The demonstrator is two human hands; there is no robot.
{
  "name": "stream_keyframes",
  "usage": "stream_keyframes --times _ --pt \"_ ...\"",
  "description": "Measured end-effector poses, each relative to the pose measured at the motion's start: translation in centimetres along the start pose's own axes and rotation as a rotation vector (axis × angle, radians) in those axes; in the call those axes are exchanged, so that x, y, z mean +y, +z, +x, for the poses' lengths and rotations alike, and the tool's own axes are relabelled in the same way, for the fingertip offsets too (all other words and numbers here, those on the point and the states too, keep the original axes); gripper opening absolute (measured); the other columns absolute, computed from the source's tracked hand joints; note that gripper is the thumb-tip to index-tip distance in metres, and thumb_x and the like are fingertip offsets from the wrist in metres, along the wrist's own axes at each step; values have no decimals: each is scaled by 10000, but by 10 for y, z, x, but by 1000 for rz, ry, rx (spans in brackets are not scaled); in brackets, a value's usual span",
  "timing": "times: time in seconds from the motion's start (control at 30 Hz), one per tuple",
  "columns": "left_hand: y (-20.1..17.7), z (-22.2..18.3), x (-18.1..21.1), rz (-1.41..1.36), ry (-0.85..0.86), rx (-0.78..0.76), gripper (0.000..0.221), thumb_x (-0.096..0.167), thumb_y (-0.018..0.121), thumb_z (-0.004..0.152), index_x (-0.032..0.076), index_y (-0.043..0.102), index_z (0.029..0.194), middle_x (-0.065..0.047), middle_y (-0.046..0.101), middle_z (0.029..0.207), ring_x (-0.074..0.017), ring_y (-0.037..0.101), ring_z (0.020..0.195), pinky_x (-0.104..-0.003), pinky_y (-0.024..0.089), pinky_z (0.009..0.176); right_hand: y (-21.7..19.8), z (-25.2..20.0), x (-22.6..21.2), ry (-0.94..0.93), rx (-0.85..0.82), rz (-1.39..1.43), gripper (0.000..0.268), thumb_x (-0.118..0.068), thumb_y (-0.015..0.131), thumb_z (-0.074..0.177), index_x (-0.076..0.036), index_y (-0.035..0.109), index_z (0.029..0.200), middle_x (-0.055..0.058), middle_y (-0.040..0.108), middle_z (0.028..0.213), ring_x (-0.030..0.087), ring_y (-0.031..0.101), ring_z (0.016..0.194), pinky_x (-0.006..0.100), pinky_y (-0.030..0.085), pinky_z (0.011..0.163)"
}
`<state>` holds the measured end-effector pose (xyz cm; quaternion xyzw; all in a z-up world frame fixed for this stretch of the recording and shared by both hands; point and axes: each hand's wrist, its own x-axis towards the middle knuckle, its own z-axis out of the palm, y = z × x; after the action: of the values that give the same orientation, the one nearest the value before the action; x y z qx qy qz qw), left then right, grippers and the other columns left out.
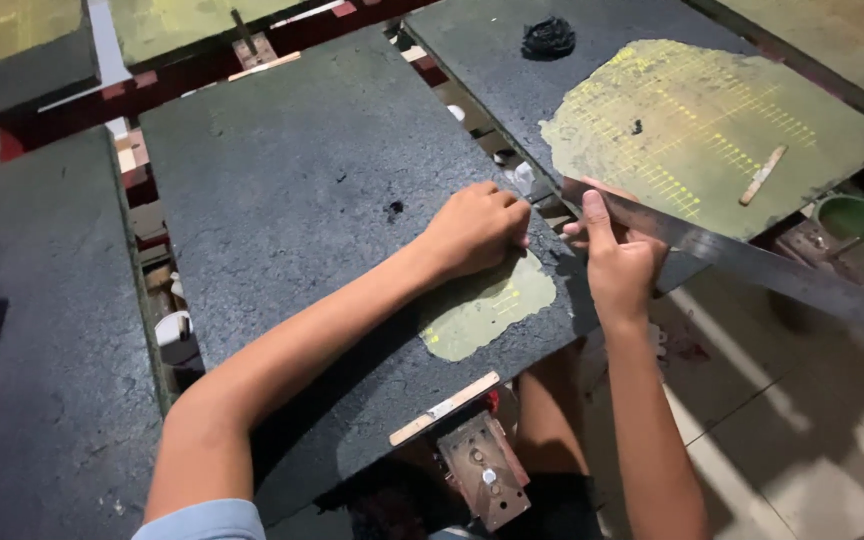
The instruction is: Scraping and cleaning residue from a screen printing platen using a metal tool and paper.
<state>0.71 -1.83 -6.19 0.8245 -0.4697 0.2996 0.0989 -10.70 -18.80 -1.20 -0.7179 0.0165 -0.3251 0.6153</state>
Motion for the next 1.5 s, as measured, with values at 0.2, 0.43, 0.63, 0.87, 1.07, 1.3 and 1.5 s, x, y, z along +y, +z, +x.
stream_keyframes --times 0.2,0.43,0.63,0.87,1.07,1.3,1.5 --pt "-5 2 4 38 16 -18 353 390 802 780 118 626 920 -90 673 817 -310 693 721 -405 575 667 -1 0 5 -16 -6 -10 166 -112 649 1098 8 736 1173 201 722 819 237 755 725 308 640 596" --pt "-17 7 13 7 -38 -28 328 347 792 812 115 603 946 -120 635 840 -368 675 711 -472 591 611 -1 2 11 -9 -6 30 171 -116 653 1103 0 730 1202 189 717 821 223 756 739 290 641 595" --pt "-7 6 6 -39 -59 -59 348 369 808 810 121 614 957 -103 633 870 -356 691 748 -483 607 606 1 3 18 -14 20 49 179 -119 649 1093 -6 741 1197 175 722 818 200 748 723 276 646 605" --pt "-77 41 -44 -841 -350 -266 330 201 733 855 77 711 1159 -176 743 908 -361 723 834 -472 620 773 1 1 9 11 36 68 141 -118 681 1048 4 744 1080 163 722 788 183 734 662 255 611 542" --pt "-80 47 -46 -588 -294 -539 457 572 880 717 319 788 1088 6 769 868 -261 731 795 -418 595 770 2 4 8 96 51 55 236 -190 720 1041 11 742 920 179 724 732 206 741 632 290 620 549" --pt "-74 24 -21 -505 -211 -371 319 487 873 730 258 713 883 57 707 844 -252 700 855 -465 594 760 -1 1 -2 75 2 24 180 -159 676 1058 5 752 1055 157 717 720 190 731 623 285 635 563" --pt "-55 10 0 -15 -17 -126 225 355 784 839 229 599 866 50 618 831 -259 657 793 -425 587 672 0 4 10 -11 -24 27 182 -107 656 1068 0 741 1188 160 728 820 193 737 681 308 637 605"
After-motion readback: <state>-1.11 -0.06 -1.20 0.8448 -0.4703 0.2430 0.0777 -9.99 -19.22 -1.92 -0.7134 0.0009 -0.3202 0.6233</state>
